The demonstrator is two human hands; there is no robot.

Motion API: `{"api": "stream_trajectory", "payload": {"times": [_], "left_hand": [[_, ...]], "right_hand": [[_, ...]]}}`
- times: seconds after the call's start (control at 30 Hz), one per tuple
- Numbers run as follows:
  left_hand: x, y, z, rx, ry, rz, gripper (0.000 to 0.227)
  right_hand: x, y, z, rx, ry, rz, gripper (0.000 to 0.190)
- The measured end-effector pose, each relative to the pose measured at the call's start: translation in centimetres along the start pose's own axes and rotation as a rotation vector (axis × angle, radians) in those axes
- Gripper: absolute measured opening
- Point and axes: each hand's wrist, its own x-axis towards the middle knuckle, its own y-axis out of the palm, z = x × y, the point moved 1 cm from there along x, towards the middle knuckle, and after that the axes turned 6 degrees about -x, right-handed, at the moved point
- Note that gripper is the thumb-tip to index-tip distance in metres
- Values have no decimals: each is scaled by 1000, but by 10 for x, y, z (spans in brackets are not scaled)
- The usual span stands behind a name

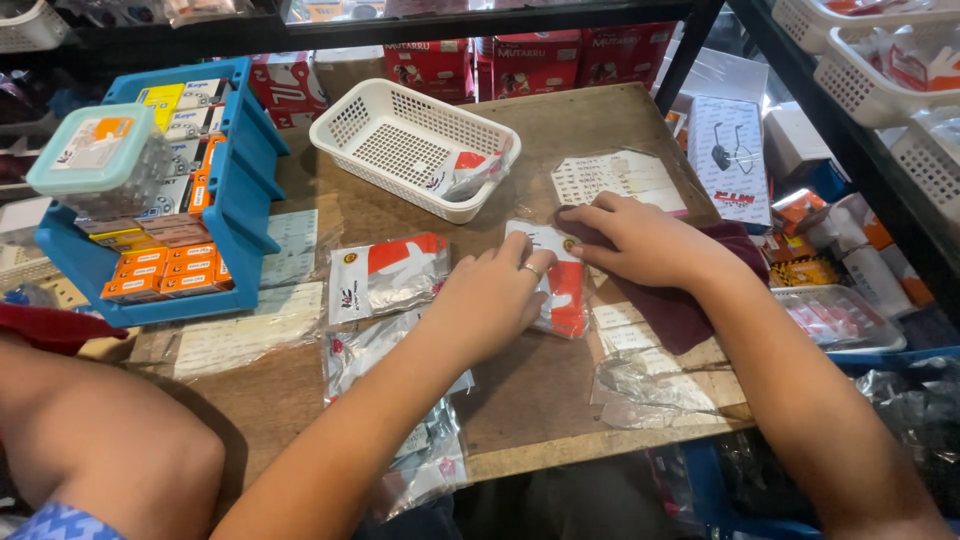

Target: The person cleans small packaged items on a wooden table using a maroon cloth. They wipe the surface of the packages, which appear to contain small hardware or electronic components, and then place them back on the table.

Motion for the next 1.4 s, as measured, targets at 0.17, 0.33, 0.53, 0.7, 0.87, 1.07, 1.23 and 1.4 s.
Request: {"api": "stream_trajectory", "payload": {"times": [0.17,0.33,0.53,0.7,0.87,1.07,1.23,1.4], "left_hand": [[0,-2,-4,-52,-20,-12,73],[1,3,0,39,0,-35,55],[-2,-8,-6,6,-15,13,31],[1,0,-2,60,-11,-21,47],[-1,-8,-6,-13,-24,17,53],[0,-5,-3,4,-13,15,40],[0,-9,-7,-44,-42,37,71],[0,-6,-3,-12,-17,32,41]], "right_hand": [[2,2,-4,5,-4,0,45],[2,1,-1,13,-7,-6,45],[1,1,-1,24,8,5,45],[1,1,-2,24,-1,-2,46],[2,-1,0,28,-4,11,46],[3,2,-3,37,-8,5,46],[3,1,-2,44,-10,-3,44],[2,3,-4,29,-3,-9,44]]}}
